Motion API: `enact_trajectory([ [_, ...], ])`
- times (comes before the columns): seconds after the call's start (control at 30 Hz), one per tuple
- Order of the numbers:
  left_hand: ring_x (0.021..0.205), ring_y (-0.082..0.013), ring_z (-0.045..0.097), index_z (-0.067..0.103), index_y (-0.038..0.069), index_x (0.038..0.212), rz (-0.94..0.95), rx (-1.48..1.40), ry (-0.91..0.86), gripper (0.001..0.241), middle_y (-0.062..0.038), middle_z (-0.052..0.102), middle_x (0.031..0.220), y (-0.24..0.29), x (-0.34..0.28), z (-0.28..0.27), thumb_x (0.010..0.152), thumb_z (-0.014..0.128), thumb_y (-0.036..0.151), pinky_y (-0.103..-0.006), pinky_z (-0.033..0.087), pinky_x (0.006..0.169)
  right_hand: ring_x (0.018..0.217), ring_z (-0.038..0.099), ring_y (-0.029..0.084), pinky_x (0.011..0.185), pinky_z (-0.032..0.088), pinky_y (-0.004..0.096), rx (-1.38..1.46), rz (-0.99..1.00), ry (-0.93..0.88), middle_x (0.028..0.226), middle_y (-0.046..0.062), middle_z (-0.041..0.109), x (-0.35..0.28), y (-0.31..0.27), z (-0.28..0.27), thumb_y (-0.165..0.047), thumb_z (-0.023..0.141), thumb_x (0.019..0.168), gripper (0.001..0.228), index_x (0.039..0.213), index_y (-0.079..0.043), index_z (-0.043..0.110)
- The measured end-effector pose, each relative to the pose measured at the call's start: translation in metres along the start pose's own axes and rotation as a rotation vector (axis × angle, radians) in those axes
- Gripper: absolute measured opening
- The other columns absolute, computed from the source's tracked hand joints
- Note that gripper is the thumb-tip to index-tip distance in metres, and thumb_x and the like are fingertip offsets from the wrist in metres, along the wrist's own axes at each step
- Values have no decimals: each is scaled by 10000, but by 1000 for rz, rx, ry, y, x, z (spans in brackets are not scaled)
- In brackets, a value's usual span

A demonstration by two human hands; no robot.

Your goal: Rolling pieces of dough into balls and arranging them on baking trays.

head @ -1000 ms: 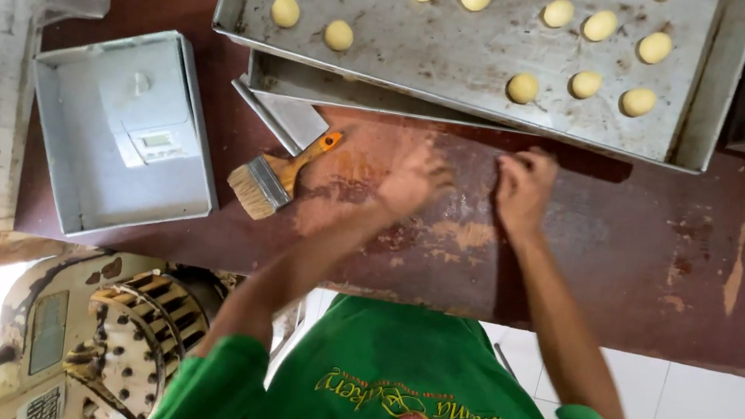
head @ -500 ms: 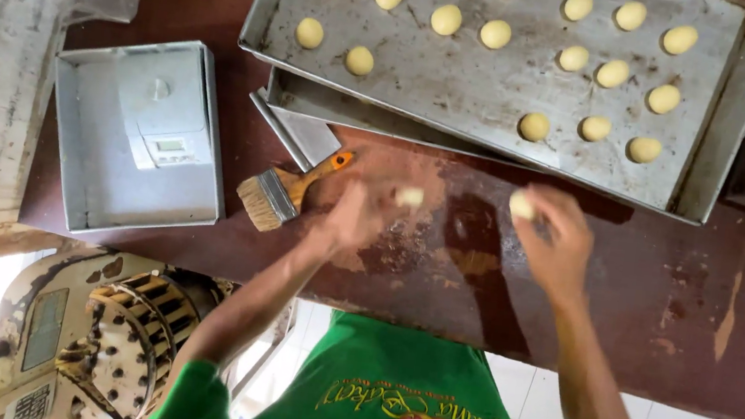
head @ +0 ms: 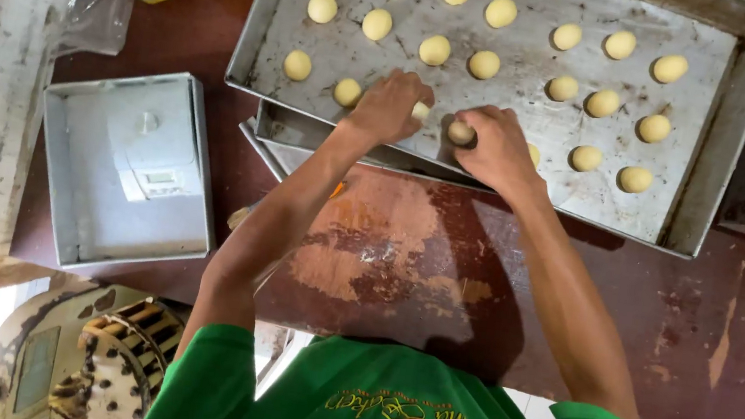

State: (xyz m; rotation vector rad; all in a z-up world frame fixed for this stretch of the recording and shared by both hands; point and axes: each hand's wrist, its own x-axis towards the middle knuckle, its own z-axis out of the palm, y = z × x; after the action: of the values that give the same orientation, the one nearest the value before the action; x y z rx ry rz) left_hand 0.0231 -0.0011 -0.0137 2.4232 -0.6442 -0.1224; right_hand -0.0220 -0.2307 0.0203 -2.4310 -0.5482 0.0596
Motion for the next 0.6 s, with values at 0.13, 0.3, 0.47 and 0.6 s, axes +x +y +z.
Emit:
enact_trajectory([
  [0.13, 1209, -376, 520, 669, 90, 1018, -48, 68, -32, 366, -161, 614, 1217, 34, 30, -24, 723, 852, 204, -508, 417, 1006, 1115, 600, 446, 974, 461, 486, 119, 55, -2, 1208, 249, 646, -10, 7, -41, -92, 800, 731, 589, 1297, -9, 658],
  [0.3, 1143, -408, 579, 690, 119, 1159, 273, 129, 276, 401, -189, 640, 1226, 4, 110, 55, 803, 803, 265, -516, 470, 920, 1126, 657, 393, 986, 521, 439, -105, -53, -49, 1172, 195, 732, -41, 59, -25, -8, 669, 764, 392, 1134, -74, 780],
  [0.47, 1136, -360, 651, 757, 172, 1154, 95, -12, -54, 254, -151, 711, 1170, 26, 117, 40, 924, 659, 134, -484, 542, 990, 918, 665, 288, 835, 526, 378, 309, 266, 125, 995, 151, 725, -86, 25, -73, -26, 594, 878, 263, 1076, -25, 767],
  [0.6, 1042, -230, 733, 682, 80, 943, 72, -691, -35, 184, -126, 773, 1061, 83, 41, -8, 1017, 643, 245, -479, 573, 989, 590, 528, 139, 540, 418, 293, 813, 715, 276, 709, 70, 597, -170, 10, -68, -292, 419, 1064, 387, 825, -75, 634],
])
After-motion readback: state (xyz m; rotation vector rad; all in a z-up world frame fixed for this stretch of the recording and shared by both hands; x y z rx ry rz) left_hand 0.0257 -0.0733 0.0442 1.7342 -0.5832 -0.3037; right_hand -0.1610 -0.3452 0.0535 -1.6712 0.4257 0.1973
